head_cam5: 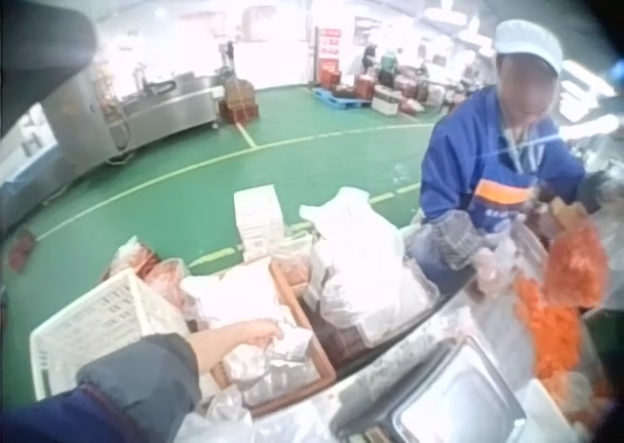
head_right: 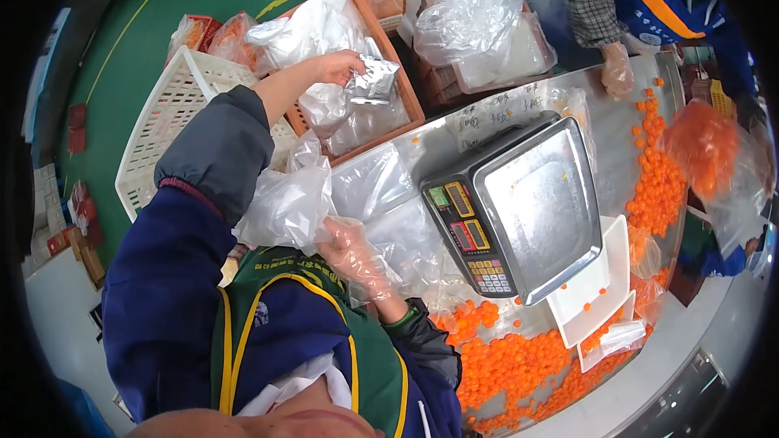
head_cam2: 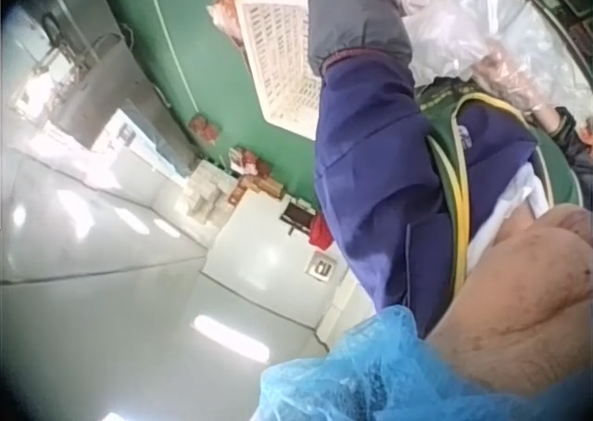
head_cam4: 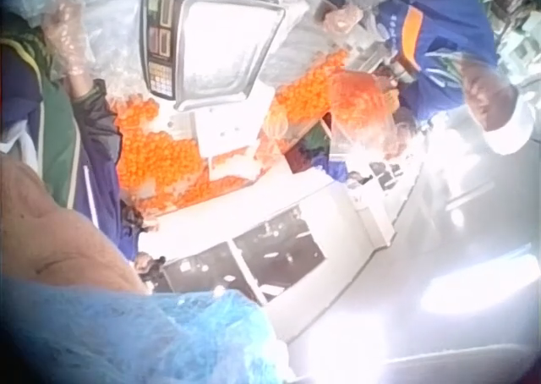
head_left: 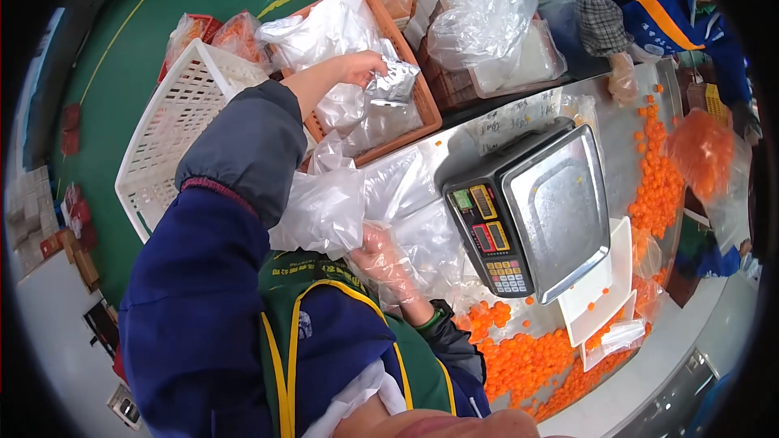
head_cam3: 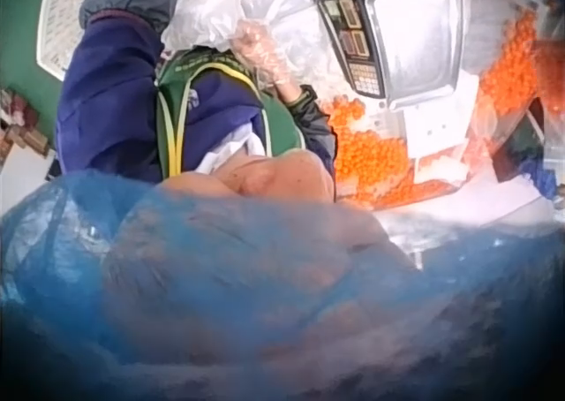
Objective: Bagging and preparing salted egg yolks for weighing and packaging on a production floor.
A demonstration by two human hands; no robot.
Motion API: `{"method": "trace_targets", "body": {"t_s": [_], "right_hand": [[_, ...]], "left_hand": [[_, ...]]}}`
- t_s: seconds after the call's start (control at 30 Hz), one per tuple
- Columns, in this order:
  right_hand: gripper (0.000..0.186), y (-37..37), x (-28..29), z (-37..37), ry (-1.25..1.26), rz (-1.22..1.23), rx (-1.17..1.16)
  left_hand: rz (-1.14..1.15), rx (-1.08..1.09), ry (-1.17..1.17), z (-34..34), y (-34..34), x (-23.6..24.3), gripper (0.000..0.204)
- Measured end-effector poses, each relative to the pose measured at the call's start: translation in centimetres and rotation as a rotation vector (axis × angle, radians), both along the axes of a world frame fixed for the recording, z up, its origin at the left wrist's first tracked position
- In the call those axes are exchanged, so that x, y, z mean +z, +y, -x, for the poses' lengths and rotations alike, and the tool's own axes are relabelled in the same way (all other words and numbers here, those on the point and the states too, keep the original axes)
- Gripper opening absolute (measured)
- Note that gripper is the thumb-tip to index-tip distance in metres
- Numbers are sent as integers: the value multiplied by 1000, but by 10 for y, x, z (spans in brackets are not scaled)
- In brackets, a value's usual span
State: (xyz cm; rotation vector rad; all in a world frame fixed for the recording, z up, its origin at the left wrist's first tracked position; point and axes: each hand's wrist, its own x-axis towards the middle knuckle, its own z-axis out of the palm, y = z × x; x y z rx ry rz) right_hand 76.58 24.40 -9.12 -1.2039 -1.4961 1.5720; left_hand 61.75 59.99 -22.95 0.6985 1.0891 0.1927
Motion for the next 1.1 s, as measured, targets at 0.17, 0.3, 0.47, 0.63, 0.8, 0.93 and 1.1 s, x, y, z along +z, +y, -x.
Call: {"method": "trace_targets", "body": {"t_s": [0.17,0.3,0.47,0.63,0.8,0.93,1.1], "right_hand": [[36,-11,-23,-2,-42,12,20],[36,3,3,-6,-42,-34,5],[31,2,18,2,21,-86,-17],[23,0,17,2,75,9,26],[23,1,23,5,159,94,19],[21,-4,13,5,180,46,-23],[19,0,31,2,108,13,6]], "left_hand": [[-97,-58,-146,9,2,-45,22],[-174,-236,126,5,-3,-55,12],[-338,-497,288,1,-16,-38,34],[-279,-515,304,-14,-36,-37,34],[-247,-555,342,-7,-32,-48,34],[-299,-614,384,-16,-37,-44,35],[-288,-646,484,-16,-39,-52,39]]}}
